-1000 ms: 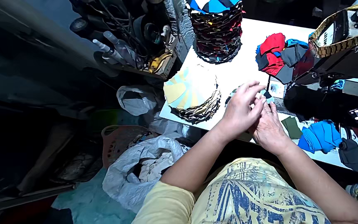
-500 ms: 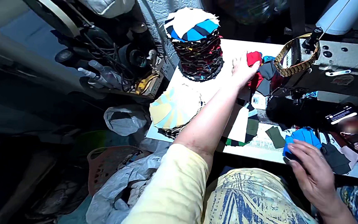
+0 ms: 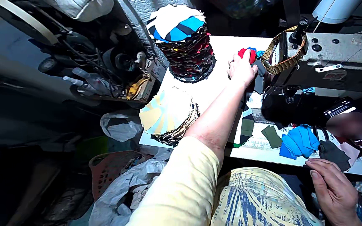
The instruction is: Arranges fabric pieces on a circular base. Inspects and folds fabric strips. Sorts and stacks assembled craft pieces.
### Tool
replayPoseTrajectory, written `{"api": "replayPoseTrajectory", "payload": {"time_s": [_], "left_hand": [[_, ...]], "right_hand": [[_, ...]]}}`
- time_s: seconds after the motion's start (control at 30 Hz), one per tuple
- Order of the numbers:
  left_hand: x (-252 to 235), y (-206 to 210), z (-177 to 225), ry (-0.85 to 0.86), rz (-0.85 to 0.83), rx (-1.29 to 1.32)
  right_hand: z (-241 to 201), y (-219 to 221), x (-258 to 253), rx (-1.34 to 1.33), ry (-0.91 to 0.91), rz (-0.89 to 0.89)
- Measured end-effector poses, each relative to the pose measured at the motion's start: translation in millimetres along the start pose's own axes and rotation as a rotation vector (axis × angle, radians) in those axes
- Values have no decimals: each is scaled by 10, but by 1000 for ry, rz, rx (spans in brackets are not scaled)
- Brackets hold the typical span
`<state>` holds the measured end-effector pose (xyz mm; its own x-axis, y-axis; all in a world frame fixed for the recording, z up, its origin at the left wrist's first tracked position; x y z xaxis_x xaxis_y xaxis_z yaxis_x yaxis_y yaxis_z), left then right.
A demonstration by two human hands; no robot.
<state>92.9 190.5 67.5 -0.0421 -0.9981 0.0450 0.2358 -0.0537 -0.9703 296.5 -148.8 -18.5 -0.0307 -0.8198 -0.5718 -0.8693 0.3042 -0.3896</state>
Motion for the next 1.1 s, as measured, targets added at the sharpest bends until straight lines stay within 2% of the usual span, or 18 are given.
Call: {"api": "replayPoseTrajectory", "payload": {"time_s": [0.1, 0.33, 0.47, 0.7, 0.87, 1.1], "left_hand": [[-113, 133, -23, -17, 66, 49], [32, -88, -2, -13, 3, 37], [40, -82, 17, -36, 9, 33], [-233, 226, -76, -15, 169, 114], [-223, 244, -127, 64, 261, 254], [-58, -7, -116, 68, 137, 187]], "right_hand": [[7, 11, -14, -12, -5, -5], [-46, 53, -19, -54, 21, -5], [-60, 68, 2, -51, 27, -13], [-8, 68, 50, -42, 32, 11], [19, 75, 74, -55, 33, 6], [26, 79, 94, -54, 61, -21]]}}
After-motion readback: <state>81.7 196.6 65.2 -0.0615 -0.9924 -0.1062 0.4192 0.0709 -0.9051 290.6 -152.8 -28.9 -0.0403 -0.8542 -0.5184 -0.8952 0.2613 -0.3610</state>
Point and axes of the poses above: each hand's wrist, its own x-axis away from the middle knuckle, its own y-axis out of the palm, z = x × y, the point moved 1 cm from there along -x, towards the middle knuckle, and after that the axes turned 14 degrees about -x, right-handed, at the moved point
